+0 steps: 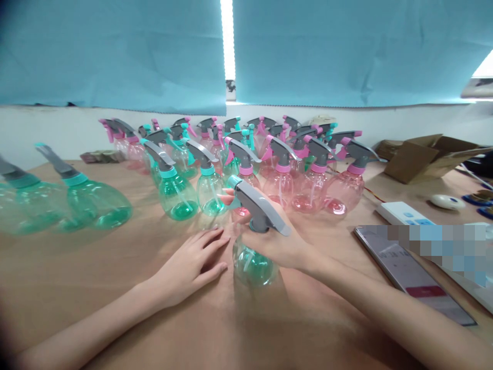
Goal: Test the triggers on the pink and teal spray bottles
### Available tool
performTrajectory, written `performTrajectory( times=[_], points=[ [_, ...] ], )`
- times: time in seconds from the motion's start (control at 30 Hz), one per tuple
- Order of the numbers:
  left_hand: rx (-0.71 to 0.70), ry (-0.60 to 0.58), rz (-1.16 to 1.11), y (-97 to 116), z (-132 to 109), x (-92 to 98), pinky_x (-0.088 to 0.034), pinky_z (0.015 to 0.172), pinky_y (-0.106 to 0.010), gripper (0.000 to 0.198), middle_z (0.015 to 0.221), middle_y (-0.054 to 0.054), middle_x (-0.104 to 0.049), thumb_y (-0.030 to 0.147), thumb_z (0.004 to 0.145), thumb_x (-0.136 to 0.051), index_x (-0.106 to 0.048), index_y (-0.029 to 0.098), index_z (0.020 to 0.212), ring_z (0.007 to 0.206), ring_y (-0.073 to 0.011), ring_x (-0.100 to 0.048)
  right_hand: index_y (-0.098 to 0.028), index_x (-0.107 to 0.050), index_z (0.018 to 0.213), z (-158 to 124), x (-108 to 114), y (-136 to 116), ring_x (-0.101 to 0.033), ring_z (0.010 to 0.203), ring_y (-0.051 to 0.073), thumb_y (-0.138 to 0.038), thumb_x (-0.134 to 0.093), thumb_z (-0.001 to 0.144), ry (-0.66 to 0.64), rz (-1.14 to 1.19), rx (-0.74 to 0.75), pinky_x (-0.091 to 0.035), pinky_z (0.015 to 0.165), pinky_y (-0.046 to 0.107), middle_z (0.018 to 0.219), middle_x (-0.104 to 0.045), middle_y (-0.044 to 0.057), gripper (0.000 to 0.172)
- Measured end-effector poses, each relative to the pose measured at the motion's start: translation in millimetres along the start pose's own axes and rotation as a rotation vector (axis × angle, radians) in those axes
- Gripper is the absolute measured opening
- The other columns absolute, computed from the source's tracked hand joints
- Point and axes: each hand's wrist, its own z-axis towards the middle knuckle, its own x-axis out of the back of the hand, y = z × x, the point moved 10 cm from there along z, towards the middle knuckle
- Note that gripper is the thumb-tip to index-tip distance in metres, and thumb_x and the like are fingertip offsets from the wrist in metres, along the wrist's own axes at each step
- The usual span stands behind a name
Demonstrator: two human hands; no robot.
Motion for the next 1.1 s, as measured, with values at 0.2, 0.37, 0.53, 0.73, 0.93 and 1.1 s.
performTrajectory(
  times=[0.2,0.37,0.53,0.73,0.93,1.1],
  points=[
    [0.002,0.001,-0.006,-0.2,0.4,0.5,-0.037,0.105,-0.049,0.046,0.143,-0.015,-0.045,0.040,0.094,-0.051,-0.049,0.017,0.134,0.131,-0.0316,-0.041,-0.028,-0.062,0.113,-0.9,1.2,1.6,-0.064,0.066,0.016,-0.014,-0.051,0.071,0.007,0.000,-0.009,-0.054,0.065,0.032,0.088,-0.070,0.000,0.045],
    [0.003,0.007,-0.018,-0.5,-0.2,0.1,-0.037,0.105,-0.049,0.046,0.143,-0.015,-0.045,0.040,0.094,-0.050,-0.049,0.017,0.134,0.132,-0.0316,-0.040,-0.029,-0.061,0.111,0.6,0.3,-3.0,-0.065,0.069,0.017,-0.011,-0.050,0.069,-0.010,0.011,-0.028,-0.052,0.062,0.029,0.085,-0.070,0.000,0.046],
    [-0.004,0.015,-0.015,-0.4,-0.8,-0.1,-0.036,0.105,-0.049,0.047,0.143,-0.015,-0.045,0.041,0.094,-0.050,-0.048,0.017,0.134,0.132,-0.0317,-0.040,-0.029,-0.058,0.116,-0.1,-1.2,1.2,-0.066,0.075,0.016,-0.009,-0.051,0.071,-0.018,0.038,-0.027,-0.053,0.065,0.028,0.099,-0.070,0.000,0.050],
    [0.000,0.010,-0.013,-1.5,-1.0,-1.0,-0.035,0.106,-0.048,0.047,0.144,-0.015,-0.044,0.041,0.095,-0.050,-0.047,0.018,0.136,0.133,-0.0312,-0.039,-0.029,-0.059,0.114,-0.5,-6.5,6.1,-0.062,0.064,0.014,-0.011,-0.051,0.074,-0.066,0.088,-0.053,-0.052,0.062,0.028,0.095,-0.070,0.000,0.044],
    [0.000,0.016,-0.020,-1.3,-0.6,0.4,-0.036,0.106,-0.048,0.046,0.143,-0.013,-0.045,0.040,0.094,-0.050,-0.048,0.019,0.135,0.133,-0.0312,-0.039,-0.026,-0.063,0.090,-1.0,1.0,3.8,-0.063,0.075,0.017,-0.013,-0.050,0.070,-0.006,-0.009,-0.021,-0.053,0.071,0.032,0.078,-0.068,-0.001,0.027],
    [0.006,0.000,-0.007,-1.5,-0.6,-0.5,-0.036,0.106,-0.048,0.048,0.144,-0.015,-0.044,0.042,0.094,-0.050,-0.048,0.017,0.135,0.133,-0.0319,-0.039,-0.026,-0.062,0.103,-2.0,-1.4,5.5,-0.066,0.072,0.016,-0.012,-0.049,0.065,-0.057,0.059,-0.091,-0.053,0.058,0.026,0.087,-0.069,-0.001,0.042]
  ],
)
